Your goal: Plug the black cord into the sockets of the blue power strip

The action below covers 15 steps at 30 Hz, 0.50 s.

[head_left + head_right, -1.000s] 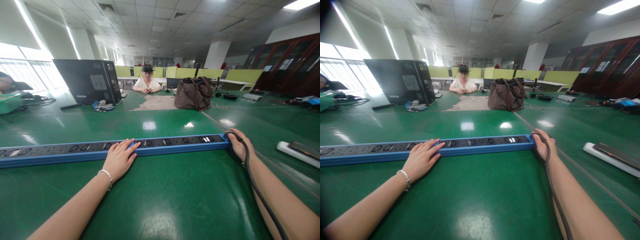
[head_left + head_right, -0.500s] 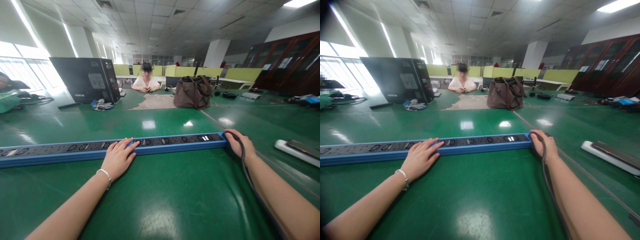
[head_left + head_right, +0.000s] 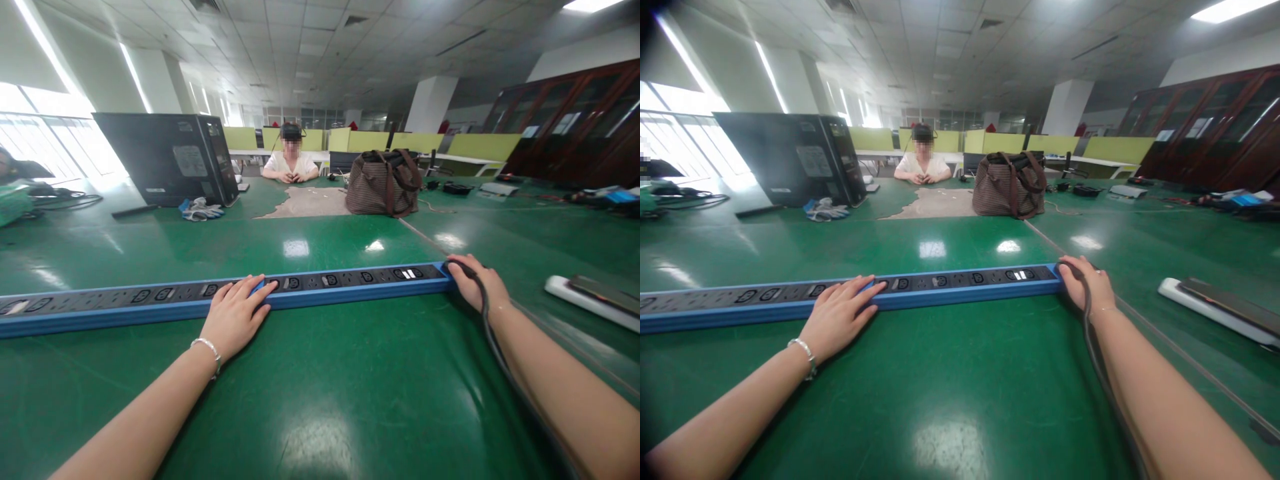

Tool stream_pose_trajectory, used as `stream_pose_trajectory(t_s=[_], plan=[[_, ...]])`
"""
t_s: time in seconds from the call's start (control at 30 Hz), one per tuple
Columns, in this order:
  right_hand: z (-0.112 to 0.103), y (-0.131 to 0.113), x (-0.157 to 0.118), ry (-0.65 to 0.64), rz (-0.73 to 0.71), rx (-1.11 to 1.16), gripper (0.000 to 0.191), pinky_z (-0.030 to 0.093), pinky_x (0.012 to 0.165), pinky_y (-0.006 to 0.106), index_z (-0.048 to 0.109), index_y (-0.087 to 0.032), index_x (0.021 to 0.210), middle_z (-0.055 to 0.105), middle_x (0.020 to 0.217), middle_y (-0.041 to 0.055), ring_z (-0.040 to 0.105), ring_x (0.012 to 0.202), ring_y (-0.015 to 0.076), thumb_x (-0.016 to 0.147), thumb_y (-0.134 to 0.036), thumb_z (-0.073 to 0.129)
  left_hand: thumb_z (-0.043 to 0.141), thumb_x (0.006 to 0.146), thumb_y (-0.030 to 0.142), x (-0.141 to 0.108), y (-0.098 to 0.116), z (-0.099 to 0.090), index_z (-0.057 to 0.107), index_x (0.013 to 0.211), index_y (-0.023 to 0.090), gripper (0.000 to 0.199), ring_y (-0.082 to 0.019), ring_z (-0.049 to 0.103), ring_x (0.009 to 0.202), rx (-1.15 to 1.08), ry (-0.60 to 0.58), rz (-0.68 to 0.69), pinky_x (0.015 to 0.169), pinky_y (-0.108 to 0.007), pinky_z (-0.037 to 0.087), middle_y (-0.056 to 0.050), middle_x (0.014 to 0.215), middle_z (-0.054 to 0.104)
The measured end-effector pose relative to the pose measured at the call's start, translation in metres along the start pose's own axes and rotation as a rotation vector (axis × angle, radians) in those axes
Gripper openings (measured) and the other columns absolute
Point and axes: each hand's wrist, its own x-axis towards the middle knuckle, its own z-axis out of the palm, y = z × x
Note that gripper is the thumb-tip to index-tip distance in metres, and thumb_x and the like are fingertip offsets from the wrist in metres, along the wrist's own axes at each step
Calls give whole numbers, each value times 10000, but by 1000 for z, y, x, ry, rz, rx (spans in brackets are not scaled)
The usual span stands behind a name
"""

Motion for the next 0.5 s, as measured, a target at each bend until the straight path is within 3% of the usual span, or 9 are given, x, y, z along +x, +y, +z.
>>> stream_pose_trajectory(t_s=[0.17, 0.33, 0.5], plan=[[3, 2, -4, 59, -37, 46, 309, 330, 1013, 498, 630, -272, 1025, 643, 1141, 49, 478, 1210, 279, 806, -392, 449, 387, 889, 376, 0, 0, 0, 438, 1313, 362, 427, -227, 434, 1255, 11, -6, 3, 1035, -449, 296, -8, 1388, 465], [4, 3, -6, 3, -26, 16, 379, 277, 1036, 511, 595, -262, 1096, 591, 1239, 67, 418, 1262, 289, 829, -447, 399, 388, 889, 383, 0, 0, 0, 430, 1318, 363, 431, -222, 436, 1254, 22, -3, 11, 1035, -444, 295, -6, 1388, 464], [7, 3, -6, 46, 7, 0, 366, 310, 1017, 490, 597, -266, 1075, 616, 1196, 64, 466, 1217, 281, 828, -439, 390, 386, 891, 377, 0, 1, -1, 436, 1314, 365, 426, -223, 432, 1257, 23, -1, 5, 1035, -444, 297, -2, 1390, 462]])
